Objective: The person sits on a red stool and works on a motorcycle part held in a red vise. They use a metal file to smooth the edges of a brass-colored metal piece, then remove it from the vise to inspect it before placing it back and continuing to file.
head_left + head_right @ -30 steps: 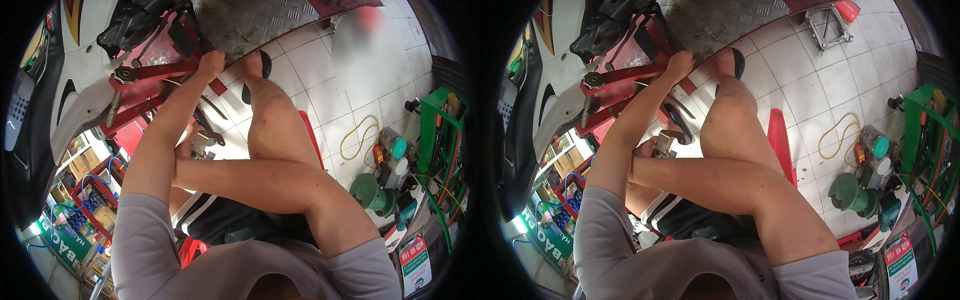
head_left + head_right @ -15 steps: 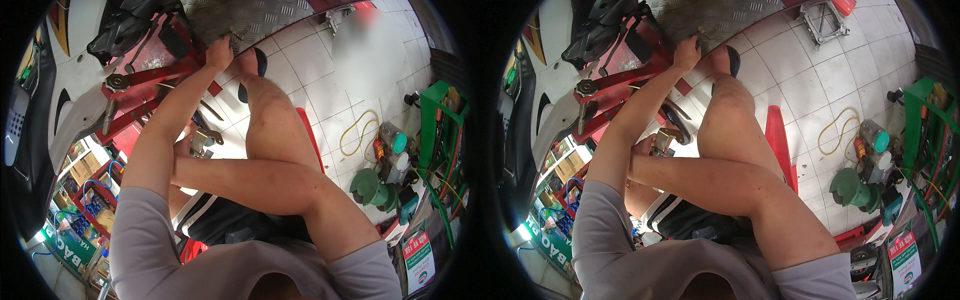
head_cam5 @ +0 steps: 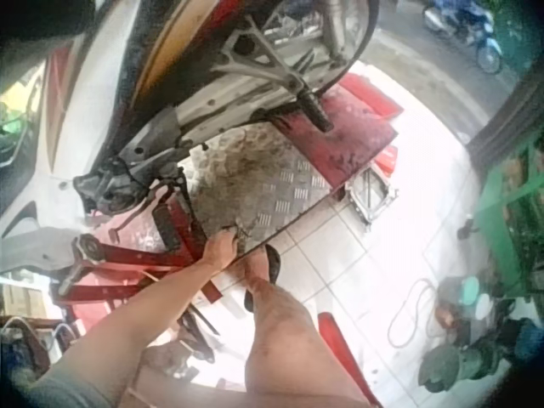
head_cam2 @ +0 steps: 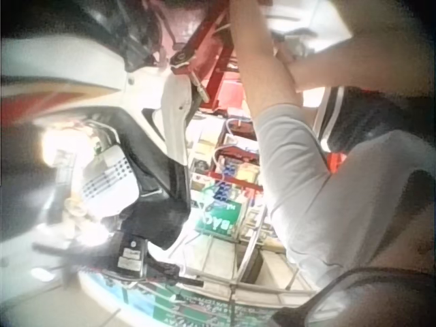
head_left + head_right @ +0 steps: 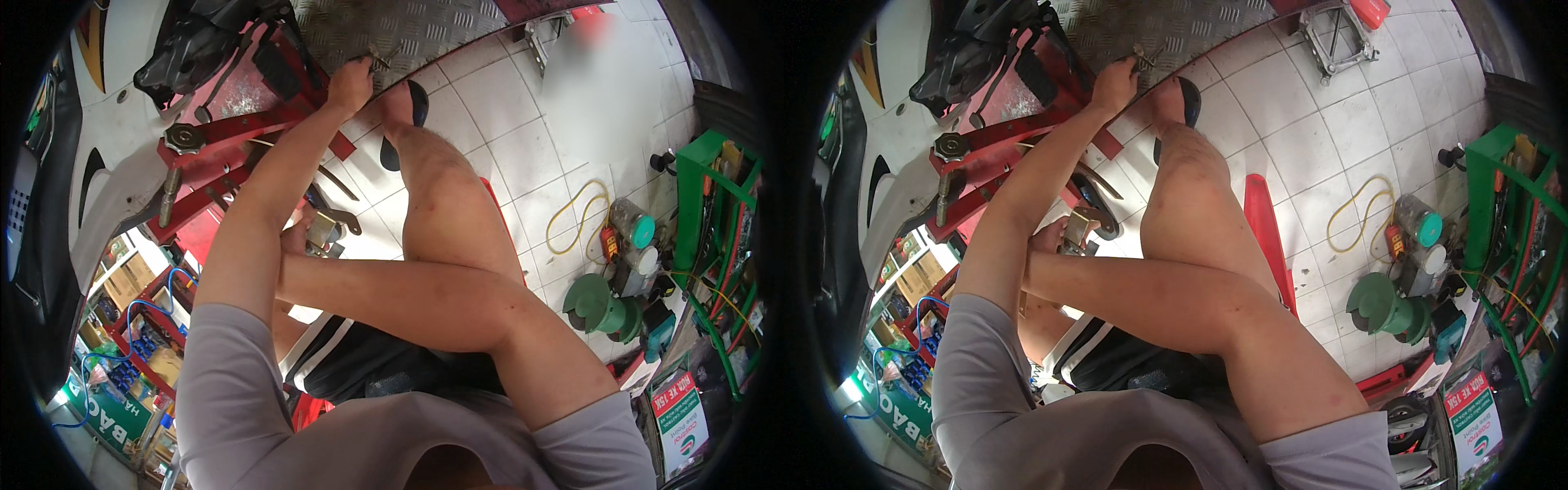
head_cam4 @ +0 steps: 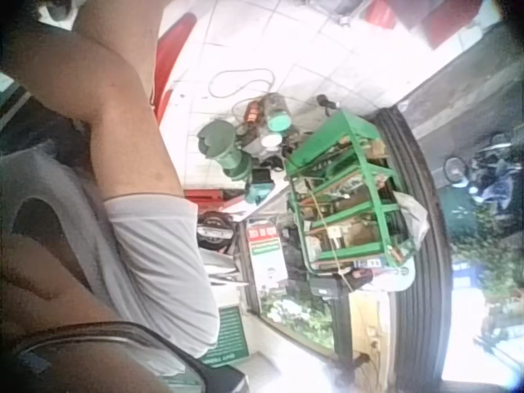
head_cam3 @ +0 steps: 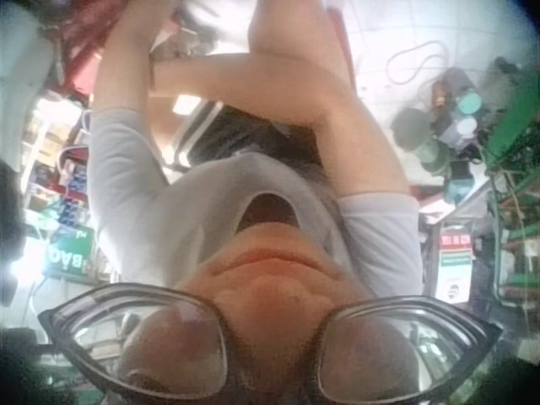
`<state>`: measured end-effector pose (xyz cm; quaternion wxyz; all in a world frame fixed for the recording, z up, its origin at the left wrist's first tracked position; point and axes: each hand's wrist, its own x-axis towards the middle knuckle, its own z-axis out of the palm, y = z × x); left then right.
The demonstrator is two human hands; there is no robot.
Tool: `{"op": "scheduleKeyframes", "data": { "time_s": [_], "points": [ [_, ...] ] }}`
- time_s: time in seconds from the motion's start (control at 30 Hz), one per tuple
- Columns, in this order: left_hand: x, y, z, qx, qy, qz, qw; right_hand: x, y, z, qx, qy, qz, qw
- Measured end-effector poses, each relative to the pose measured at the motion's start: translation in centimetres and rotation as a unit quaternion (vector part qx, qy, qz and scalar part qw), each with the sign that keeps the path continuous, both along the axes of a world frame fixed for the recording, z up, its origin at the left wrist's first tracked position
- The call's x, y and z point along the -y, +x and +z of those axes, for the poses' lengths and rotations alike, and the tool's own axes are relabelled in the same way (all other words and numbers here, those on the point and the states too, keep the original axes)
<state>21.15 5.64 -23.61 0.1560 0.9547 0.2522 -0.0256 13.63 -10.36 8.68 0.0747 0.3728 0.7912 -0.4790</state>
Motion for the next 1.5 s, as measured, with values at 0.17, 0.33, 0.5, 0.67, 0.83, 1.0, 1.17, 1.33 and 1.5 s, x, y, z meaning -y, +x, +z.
{"op": "scheduleKeyframes", "data": {
  "time_s": [0.17, 0.33, 0.5, 0.67, 0.83, 1.0, 1.17, 1.33, 1.5],
  "points": [
    [0.6, 0.2, -0.5, -0.022, 0.022, -0.007, 0.999, -0.4, 0.2, 0.1, 0.010, -0.005, 0.001, 1.000],
    [0.6, -0.7, -0.8, -0.028, 0.006, -0.026, 0.999, -0.6, 0.5, -0.2, 0.021, -0.005, 0.005, 1.000],
    [0.9, -1.8, 4.3, -0.070, -0.078, -0.139, 0.985, -1.3, -0.8, -1.0, 0.056, -0.021, 0.018, 0.998],
    [1.3, -7.8, 16.7, 0.047, -0.104, -0.129, 0.985, -2.3, -2.9, -5.3, 0.068, 0.055, -0.032, 0.996],
    [7.2, -23.8, 30.2, 0.231, -0.183, 0.265, 0.918, -3.4, -2.2, -4.9, 0.139, 0.053, 0.051, 0.988],
    [17.0, -33.7, 29.9, 0.411, -0.202, 0.461, 0.760, -3.9, -0.8, -4.8, 0.092, 0.024, 0.028, 0.995],
    [20.5, -32.4, 27.6, 0.481, -0.220, 0.476, 0.702, -3.3, -1.3, -4.9, 0.018, 0.061, -0.010, 0.998],
    [20.9, -30.4, 27.5, 0.484, -0.192, 0.454, 0.723, -1.5, -0.4, -3.6, -0.032, 0.131, -0.116, 0.984],
    [21.8, -31.1, 27.4, 0.431, -0.060, 0.461, 0.773, 4.0, 0.6, -2.1, -0.080, 0.068, -0.196, 0.975]
  ]
}}
